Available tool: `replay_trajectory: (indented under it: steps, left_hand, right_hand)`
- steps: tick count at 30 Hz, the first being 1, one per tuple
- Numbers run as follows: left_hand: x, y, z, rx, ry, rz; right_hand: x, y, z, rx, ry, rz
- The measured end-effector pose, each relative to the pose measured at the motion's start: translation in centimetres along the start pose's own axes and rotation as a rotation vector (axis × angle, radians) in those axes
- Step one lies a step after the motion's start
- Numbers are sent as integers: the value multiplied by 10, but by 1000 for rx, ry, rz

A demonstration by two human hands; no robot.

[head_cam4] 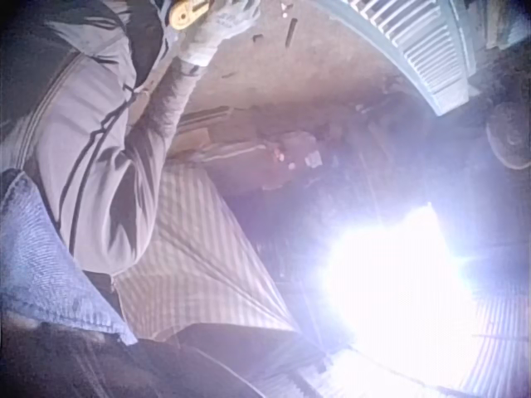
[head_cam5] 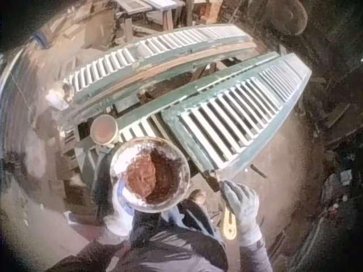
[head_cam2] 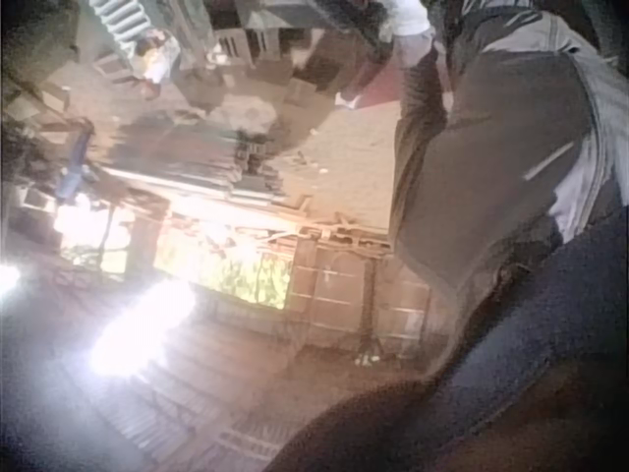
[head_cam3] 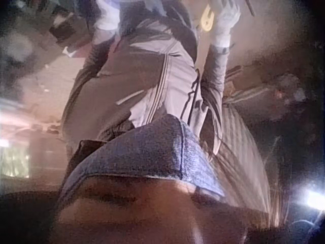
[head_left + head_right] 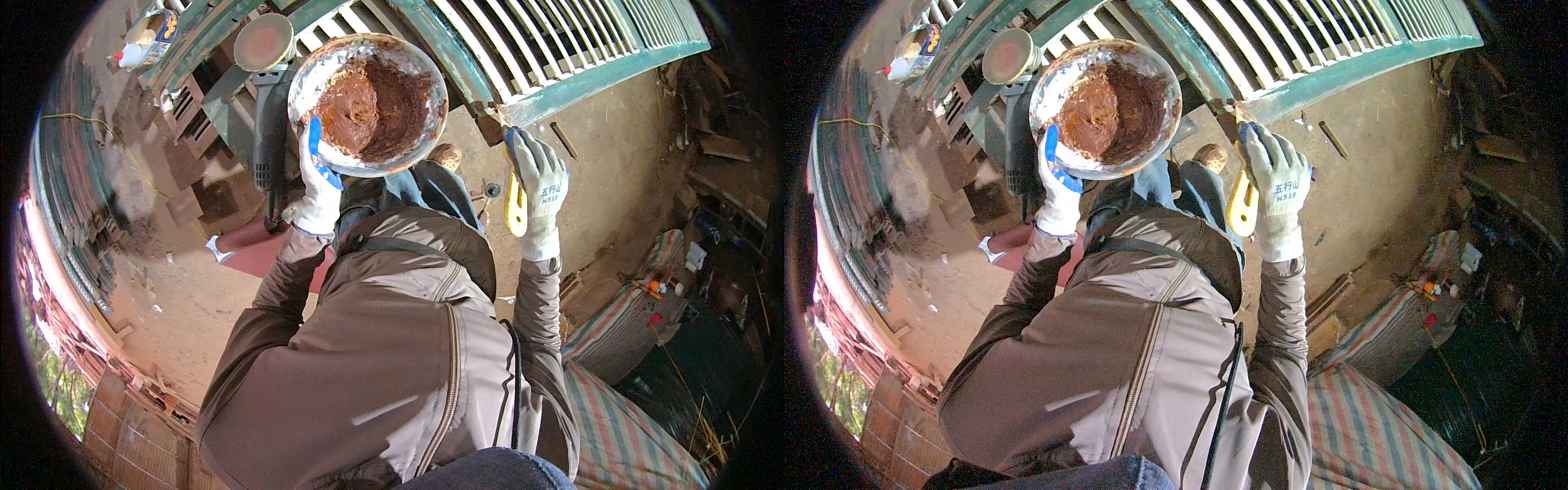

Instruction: The person uses an orbital sander to smooth the surface of a green slatted wooden frame. After sanding, they use a putty knife to apply a brown filler paste from a bowl into the gaps between the slats.

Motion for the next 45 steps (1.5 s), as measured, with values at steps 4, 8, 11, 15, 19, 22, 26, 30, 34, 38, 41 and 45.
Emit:
replay_trajectory:
  steps: [4,8,11,15,19,22,26,30,34,38,41,45]
  left_hand:
    - [6,5,-7,28,67,52]
    - [2,4,-1,26,3,-15]
    - [-2,-3,7,53,-34,-23]
    - [3,1,2,48,-7,30]
    - [7,7,0,4,-32,4]
    - [14,14,-9,8,40,57]
    - [0,9,5,12,20,-17]
    - [-10,3,15,-29,-73,-60]
    - [4,16,-3,15,-26,1]
    - [8,18,-5,92,-39,22]
    - [-8,9,11,17,-114,-61]
    - [-5,11,6,12,-102,-47]
  right_hand:
    - [-8,2,10,-4,-23,18]
    - [0,8,12,22,-51,-84]
    - [2,-6,29,44,-129,-120]
    - [-2,-19,10,71,-83,-156]
    - [-9,-1,-7,-12,38,-75]
    - [-2,28,4,-34,74,-79]
    - [-1,26,22,77,3,-135]
    - [-7,8,17,124,12,-289]
    - [-3,25,-2,55,77,-174]
    - [16,50,22,25,0,-169]
    - [26,28,32,72,-63,-202]
    - [7,10,20,121,-6,-258]
Point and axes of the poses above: each hand's wrist, its own y-axis towards the middle knuckle, its own z-axis out of the palm, x = y × z, the point moved 4 cm from there along y, towards the middle knuckle, and after that the axes turned 5 degrees about z, right-handed, at the moved point
